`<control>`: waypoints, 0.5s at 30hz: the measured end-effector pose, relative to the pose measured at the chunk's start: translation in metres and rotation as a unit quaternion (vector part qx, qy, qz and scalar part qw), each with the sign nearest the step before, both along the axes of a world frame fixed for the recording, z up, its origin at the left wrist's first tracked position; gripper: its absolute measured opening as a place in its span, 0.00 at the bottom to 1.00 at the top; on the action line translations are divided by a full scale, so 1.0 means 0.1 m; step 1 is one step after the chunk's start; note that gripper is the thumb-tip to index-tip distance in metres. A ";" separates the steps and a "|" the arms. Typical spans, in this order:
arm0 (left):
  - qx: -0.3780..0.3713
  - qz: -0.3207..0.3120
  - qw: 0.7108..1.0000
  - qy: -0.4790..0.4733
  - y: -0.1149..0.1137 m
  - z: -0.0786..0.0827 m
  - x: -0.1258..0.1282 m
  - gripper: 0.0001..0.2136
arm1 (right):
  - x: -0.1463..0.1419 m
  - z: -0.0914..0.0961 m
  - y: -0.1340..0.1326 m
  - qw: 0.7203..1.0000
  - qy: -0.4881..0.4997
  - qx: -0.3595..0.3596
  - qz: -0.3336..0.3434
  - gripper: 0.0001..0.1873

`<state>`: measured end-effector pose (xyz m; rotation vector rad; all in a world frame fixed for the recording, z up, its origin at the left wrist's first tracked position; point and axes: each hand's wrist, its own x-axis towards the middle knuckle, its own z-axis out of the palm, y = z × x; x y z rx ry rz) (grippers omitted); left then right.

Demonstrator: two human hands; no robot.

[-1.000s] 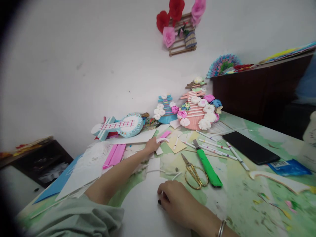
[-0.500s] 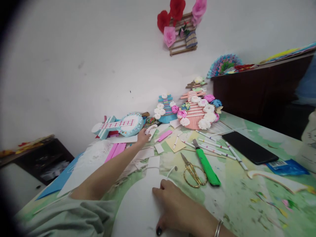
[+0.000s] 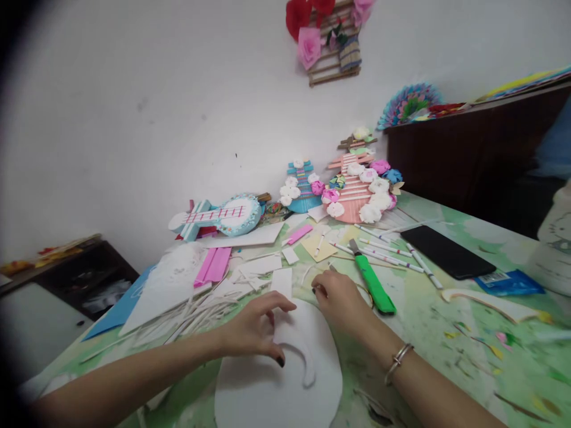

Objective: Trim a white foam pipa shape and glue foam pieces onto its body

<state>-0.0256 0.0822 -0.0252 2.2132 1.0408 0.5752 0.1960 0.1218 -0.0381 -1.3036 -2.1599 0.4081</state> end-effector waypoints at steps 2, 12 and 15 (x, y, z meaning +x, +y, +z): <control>0.012 0.003 1.000 -0.025 0.04 0.03 -0.03 0.22 | 0.00 0.06 -0.04 0.999 0.033 0.013 -0.001 0.13; 0.182 0.193 0.963 0.054 1.55 -0.16 -0.39 0.14 | -0.24 -0.05 -0.32 0.989 0.026 -0.023 0.144 0.13; 0.157 0.165 0.972 0.066 1.79 -0.24 -0.44 0.12 | -0.26 -0.10 -0.32 0.988 0.016 -0.047 0.147 0.13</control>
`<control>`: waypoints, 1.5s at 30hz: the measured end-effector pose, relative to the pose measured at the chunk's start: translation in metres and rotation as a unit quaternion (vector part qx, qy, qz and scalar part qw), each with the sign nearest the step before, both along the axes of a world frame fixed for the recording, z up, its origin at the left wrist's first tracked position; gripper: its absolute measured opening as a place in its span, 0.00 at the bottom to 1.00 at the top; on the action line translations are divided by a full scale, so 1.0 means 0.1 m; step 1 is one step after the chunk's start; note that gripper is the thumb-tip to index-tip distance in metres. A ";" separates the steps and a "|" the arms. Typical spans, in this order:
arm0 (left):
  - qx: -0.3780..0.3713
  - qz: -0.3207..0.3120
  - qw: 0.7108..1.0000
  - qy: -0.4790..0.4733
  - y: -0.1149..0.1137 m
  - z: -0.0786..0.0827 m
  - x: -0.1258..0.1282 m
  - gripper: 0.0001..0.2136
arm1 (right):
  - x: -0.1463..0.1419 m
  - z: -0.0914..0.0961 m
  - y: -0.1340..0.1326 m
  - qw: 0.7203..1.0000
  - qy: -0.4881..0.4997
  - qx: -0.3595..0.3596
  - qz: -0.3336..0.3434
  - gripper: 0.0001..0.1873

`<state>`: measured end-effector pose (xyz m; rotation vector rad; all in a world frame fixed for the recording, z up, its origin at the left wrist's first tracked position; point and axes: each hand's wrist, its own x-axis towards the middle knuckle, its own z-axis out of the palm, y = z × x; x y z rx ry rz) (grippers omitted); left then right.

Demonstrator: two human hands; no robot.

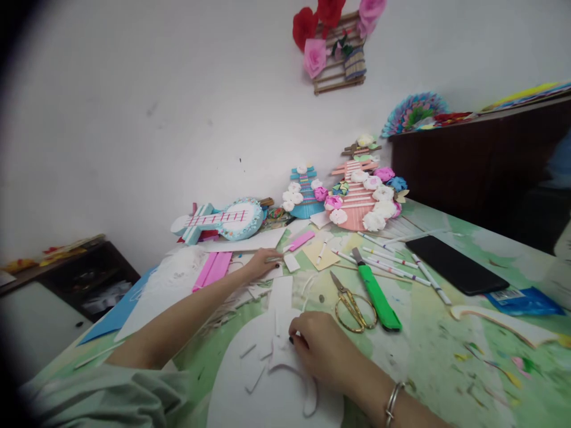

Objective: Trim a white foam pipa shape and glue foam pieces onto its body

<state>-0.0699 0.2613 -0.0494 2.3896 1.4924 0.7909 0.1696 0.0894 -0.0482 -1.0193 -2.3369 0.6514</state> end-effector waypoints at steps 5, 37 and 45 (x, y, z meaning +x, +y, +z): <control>-0.032 0.012 0.999 -0.006 0.21 -0.12 -0.01 0.05 | 0.00 -0.02 -0.01 1.000 -0.011 -0.003 0.013 0.12; 0.041 0.034 0.984 -0.168 0.24 0.76 0.33 0.15 | 0.01 -0.02 0.01 0.999 -0.022 -0.014 0.042 0.11; 0.111 -0.289 0.950 -0.031 -1.50 0.78 0.68 0.12 | 0.07 0.05 0.13 0.999 -0.001 -0.036 0.018 0.12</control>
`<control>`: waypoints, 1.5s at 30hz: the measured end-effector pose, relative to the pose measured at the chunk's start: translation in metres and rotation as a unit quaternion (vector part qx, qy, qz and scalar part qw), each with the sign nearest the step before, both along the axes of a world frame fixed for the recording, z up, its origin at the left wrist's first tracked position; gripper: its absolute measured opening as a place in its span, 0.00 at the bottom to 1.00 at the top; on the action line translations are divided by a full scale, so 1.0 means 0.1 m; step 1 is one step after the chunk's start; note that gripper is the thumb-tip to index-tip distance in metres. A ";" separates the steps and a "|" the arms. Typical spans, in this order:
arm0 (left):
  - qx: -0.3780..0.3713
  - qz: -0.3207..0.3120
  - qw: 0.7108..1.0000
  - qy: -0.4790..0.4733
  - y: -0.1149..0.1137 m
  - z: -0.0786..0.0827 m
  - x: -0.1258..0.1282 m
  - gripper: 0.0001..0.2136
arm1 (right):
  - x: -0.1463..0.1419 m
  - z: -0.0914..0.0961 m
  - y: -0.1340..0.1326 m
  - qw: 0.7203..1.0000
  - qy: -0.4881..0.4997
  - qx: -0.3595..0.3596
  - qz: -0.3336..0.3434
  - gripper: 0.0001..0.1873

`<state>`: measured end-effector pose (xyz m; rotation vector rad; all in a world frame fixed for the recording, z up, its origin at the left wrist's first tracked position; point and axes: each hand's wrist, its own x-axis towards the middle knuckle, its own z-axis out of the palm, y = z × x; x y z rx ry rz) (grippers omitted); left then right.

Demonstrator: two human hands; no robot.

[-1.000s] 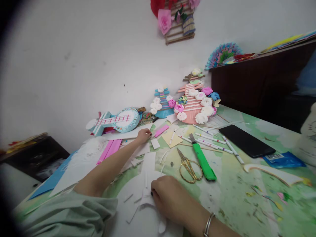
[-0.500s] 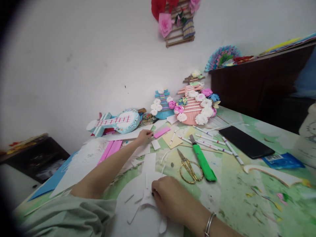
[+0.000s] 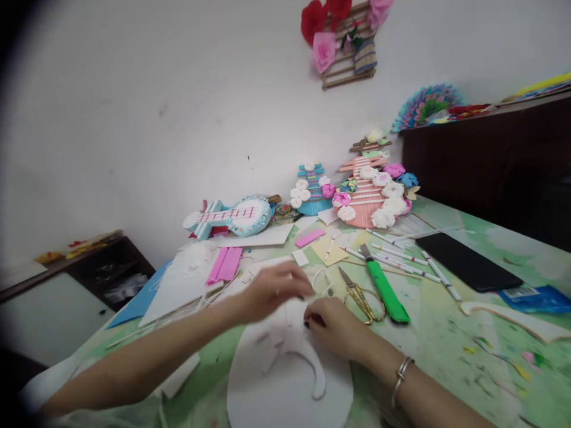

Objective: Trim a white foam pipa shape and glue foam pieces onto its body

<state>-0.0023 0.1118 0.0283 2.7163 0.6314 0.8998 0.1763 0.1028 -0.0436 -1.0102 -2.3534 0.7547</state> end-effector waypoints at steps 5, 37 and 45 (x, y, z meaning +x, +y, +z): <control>0.115 -0.023 0.982 0.147 -0.70 -0.64 -0.14 0.12 | 0.05 -0.03 0.10 0.999 0.023 -0.024 -0.012 0.14; 0.037 0.346 0.937 0.026 -1.26 -0.87 -0.73 0.12 | 0.17 -0.21 0.16 0.983 0.117 0.036 -0.133 0.13; 0.001 0.551 0.822 0.147 -1.49 -0.81 -1.48 0.17 | 0.01 -0.14 0.00 0.979 0.001 0.198 -0.048 0.16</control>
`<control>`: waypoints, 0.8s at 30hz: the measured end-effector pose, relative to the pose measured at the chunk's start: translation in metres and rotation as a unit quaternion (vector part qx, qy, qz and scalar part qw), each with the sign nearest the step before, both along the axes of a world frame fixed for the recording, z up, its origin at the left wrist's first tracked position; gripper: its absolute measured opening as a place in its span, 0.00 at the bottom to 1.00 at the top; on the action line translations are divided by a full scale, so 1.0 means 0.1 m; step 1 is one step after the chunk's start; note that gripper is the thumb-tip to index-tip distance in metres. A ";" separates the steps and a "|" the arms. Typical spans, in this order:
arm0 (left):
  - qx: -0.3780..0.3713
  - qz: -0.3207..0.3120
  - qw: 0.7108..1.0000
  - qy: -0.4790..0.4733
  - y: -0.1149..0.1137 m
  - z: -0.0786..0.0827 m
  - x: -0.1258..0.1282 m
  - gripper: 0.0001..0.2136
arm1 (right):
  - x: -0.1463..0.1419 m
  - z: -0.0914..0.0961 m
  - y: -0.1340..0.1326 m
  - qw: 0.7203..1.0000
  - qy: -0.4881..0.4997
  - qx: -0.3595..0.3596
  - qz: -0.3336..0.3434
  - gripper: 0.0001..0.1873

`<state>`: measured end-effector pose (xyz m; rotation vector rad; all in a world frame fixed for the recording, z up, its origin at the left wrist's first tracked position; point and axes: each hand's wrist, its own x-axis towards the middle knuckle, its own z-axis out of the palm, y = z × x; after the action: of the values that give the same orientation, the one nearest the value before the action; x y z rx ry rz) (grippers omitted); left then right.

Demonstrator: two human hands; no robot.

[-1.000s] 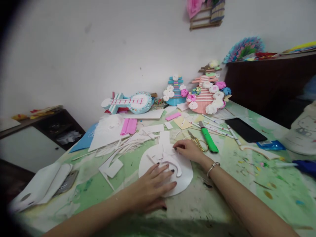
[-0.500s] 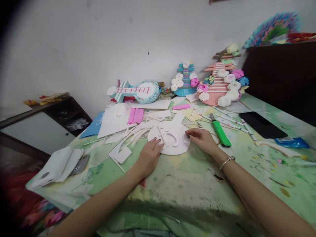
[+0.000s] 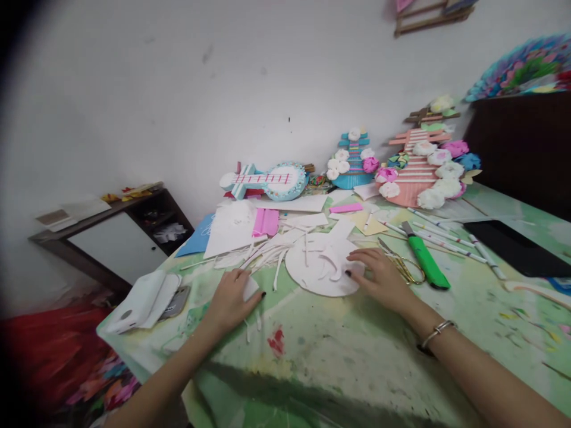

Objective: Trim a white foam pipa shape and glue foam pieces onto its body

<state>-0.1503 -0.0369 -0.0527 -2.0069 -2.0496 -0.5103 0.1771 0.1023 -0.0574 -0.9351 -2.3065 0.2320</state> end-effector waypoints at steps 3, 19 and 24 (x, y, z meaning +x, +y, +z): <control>-0.053 0.020 0.998 0.019 0.00 -0.03 -0.14 0.14 | -0.16 0.02 -0.17 0.995 -0.074 0.045 0.056 0.24; -0.101 0.218 0.971 0.016 0.81 0.09 -0.58 0.13 | -0.38 -0.19 -0.26 0.969 -0.200 0.131 0.068 0.23; -0.067 0.178 0.981 0.026 0.83 0.03 -0.65 0.12 | -0.43 -0.16 -0.29 0.965 -0.197 0.157 0.070 0.19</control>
<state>-0.2150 0.0464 -0.0501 -1.6395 -2.3923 -0.2522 0.1345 0.0731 -0.0737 -0.7028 -2.6710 -0.2836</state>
